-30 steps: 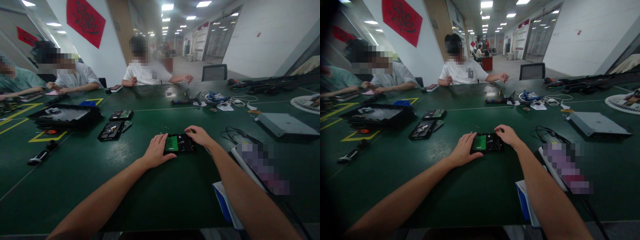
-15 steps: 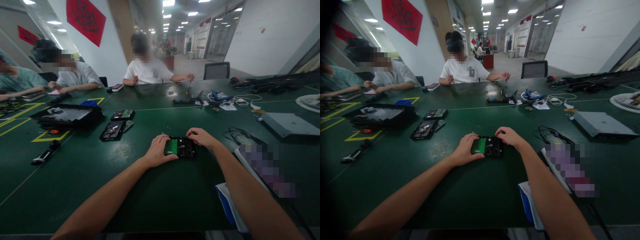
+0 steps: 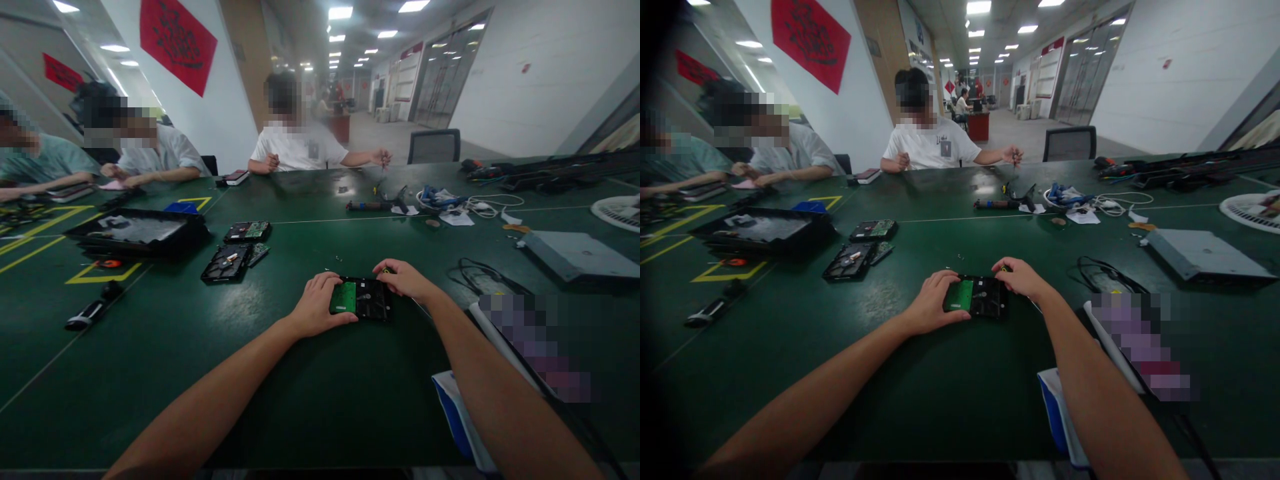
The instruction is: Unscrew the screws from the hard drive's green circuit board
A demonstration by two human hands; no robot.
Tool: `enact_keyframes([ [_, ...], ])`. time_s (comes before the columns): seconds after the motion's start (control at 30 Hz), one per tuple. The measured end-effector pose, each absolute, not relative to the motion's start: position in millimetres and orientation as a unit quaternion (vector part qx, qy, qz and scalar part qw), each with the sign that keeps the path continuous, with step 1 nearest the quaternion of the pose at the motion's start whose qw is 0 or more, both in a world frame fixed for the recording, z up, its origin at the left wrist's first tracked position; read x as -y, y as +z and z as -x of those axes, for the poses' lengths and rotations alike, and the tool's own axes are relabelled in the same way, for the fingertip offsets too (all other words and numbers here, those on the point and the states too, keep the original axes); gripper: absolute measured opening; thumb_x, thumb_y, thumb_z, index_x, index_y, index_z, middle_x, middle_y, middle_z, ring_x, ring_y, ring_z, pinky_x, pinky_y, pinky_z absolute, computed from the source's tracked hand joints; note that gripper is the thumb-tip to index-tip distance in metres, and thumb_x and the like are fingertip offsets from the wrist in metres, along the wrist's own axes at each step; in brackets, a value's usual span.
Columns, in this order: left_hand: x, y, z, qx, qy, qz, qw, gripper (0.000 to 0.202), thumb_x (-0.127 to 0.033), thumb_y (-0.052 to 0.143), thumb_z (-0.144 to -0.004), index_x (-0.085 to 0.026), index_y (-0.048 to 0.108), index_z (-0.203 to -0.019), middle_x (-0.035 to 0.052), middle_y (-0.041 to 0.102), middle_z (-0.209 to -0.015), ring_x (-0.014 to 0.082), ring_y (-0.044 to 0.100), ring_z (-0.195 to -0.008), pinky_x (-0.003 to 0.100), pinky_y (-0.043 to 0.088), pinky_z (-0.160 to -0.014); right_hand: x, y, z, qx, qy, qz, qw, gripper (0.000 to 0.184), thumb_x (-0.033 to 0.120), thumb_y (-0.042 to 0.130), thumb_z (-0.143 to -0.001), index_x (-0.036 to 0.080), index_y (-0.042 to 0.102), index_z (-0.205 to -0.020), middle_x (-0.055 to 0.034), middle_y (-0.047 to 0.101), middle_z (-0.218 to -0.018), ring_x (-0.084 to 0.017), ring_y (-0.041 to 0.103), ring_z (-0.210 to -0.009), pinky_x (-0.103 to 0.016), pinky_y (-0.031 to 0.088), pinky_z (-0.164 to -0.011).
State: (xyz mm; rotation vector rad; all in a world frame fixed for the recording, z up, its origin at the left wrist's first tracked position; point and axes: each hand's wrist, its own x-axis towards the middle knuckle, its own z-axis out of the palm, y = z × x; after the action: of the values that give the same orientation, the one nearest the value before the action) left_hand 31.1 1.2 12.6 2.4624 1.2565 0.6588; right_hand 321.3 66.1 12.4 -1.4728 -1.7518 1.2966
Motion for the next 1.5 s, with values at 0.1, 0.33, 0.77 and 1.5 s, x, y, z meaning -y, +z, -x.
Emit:
enact_keyframes([
  [0.1, -2, 12, -32, -0.436, 0.232, -0.857, 0.145, 0.085, -0.076, 0.072, -0.076, -0.021, 0.05, -0.136, 0.0155, 0.052, -0.143, 0.0364, 0.045, -0.137, 0.054, 0.039, -0.113, -67, 11, -321, 0.633, 0.483, 0.542, 0.268, 0.034, 0.03, 0.068, -0.085, 0.02, 0.065, -0.118, 0.0071, 0.052, -0.052, -0.009, 0.044, -0.042, -0.02, 0.032, -0.039],
  [0.33, -1, 17, -30, -0.431, 0.228, -0.859, 0.156, 0.082, -0.075, 0.068, -0.08, -0.02, 0.05, -0.14, 0.0156, 0.052, -0.142, 0.0362, 0.045, -0.136, 0.055, 0.039, -0.114, -68, 20, -321, 0.479, 0.577, 0.529, 0.397, 0.028, 0.03, 0.069, -0.087, 0.018, 0.065, -0.112, -0.0091, 0.075, -0.094, -0.011, 0.058, -0.056, -0.019, 0.039, -0.041],
  [0.77, -2, 18, -28, -0.438, 0.225, -0.852, 0.178, 0.077, -0.071, 0.062, -0.087, -0.023, 0.048, -0.146, 0.0149, 0.048, -0.147, 0.0363, 0.043, -0.138, 0.056, 0.039, -0.115, -72, 40, -319, 0.496, 0.293, 0.482, 0.66, 0.028, 0.034, 0.063, -0.09, 0.023, 0.058, -0.115, -0.0077, 0.068, -0.12, -0.021, 0.071, -0.101, -0.04, 0.061, -0.089],
  [1.5, -11, 26, -12, -0.387, 0.195, -0.865, 0.253, 0.095, -0.068, 0.081, -0.069, -0.027, 0.049, -0.148, 0.0143, 0.047, -0.143, 0.0388, 0.043, -0.136, 0.058, 0.041, -0.114, -44, 48, -294, 0.676, 0.012, 0.613, 0.409, 0.068, 0.042, 0.053, -0.098, 0.02, 0.029, -0.158, -0.0218, 0.062, -0.137, -0.039, 0.069, -0.108, -0.058, 0.053, -0.094],
])
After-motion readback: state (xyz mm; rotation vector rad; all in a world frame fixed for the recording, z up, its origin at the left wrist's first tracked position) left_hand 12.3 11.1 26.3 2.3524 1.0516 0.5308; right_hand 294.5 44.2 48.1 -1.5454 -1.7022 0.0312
